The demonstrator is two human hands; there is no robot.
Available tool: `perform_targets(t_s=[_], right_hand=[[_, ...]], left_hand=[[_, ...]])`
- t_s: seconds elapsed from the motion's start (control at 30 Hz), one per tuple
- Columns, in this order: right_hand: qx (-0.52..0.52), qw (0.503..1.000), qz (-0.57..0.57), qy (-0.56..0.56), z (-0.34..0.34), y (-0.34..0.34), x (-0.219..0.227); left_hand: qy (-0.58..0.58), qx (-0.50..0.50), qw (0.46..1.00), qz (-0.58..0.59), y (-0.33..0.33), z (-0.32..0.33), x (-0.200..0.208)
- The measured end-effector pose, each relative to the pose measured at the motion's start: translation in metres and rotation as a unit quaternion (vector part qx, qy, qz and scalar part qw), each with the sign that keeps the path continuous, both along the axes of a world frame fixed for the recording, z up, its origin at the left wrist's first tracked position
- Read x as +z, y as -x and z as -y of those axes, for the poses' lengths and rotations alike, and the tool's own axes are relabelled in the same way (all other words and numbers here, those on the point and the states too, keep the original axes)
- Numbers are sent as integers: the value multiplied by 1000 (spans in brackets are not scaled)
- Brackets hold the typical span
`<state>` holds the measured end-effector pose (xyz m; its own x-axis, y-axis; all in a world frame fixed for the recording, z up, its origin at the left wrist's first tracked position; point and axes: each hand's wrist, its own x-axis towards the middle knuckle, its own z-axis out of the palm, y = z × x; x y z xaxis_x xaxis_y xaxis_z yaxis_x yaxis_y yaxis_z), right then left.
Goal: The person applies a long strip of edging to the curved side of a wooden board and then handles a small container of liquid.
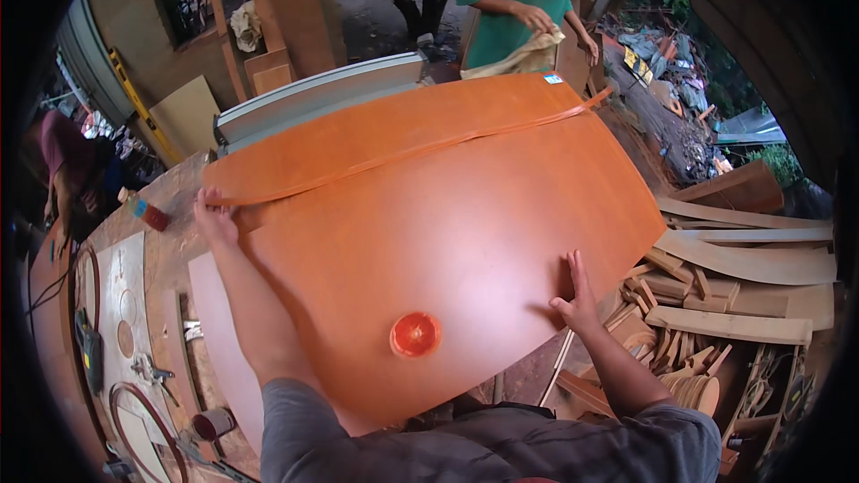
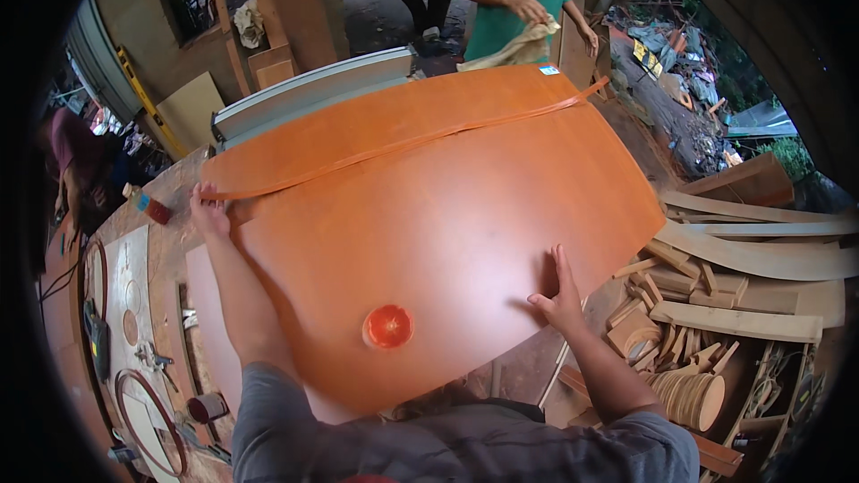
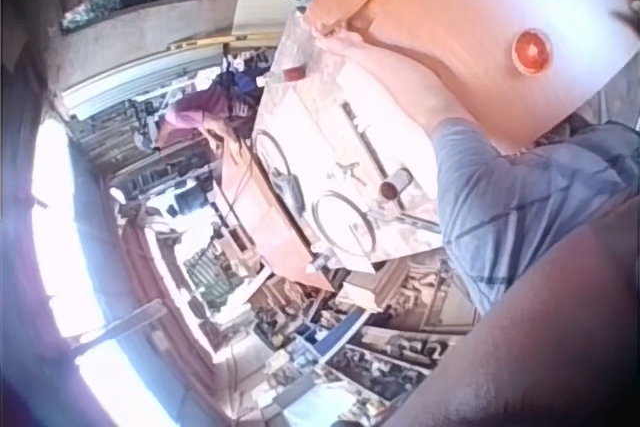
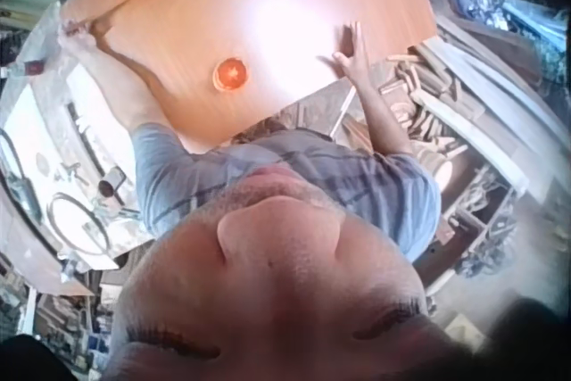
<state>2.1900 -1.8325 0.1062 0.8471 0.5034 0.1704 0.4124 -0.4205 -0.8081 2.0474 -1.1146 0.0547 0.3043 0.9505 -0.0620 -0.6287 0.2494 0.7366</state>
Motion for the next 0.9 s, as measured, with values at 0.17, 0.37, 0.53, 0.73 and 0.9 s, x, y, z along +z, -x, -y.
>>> perform_targets(t_s=[0.17,0.37,0.53,0.73,0.9], right_hand=[[0,1000,-4,-6,-9,32,-3],[-1,999,4,-44,-24,49,-11],[-18,997,17,-68,-30,55,-11],[0,996,26,-82,-24,59,-12],[17,993,16,-117,-34,73,-14]], left_hand=[[-4,18,1000,23,0,2,1],[-26,49,998,-9,2,10,7],[-29,73,978,-193,13,4,10],[-62,-26,956,-285,63,12,23],[-98,-73,926,-358,119,44,33]])
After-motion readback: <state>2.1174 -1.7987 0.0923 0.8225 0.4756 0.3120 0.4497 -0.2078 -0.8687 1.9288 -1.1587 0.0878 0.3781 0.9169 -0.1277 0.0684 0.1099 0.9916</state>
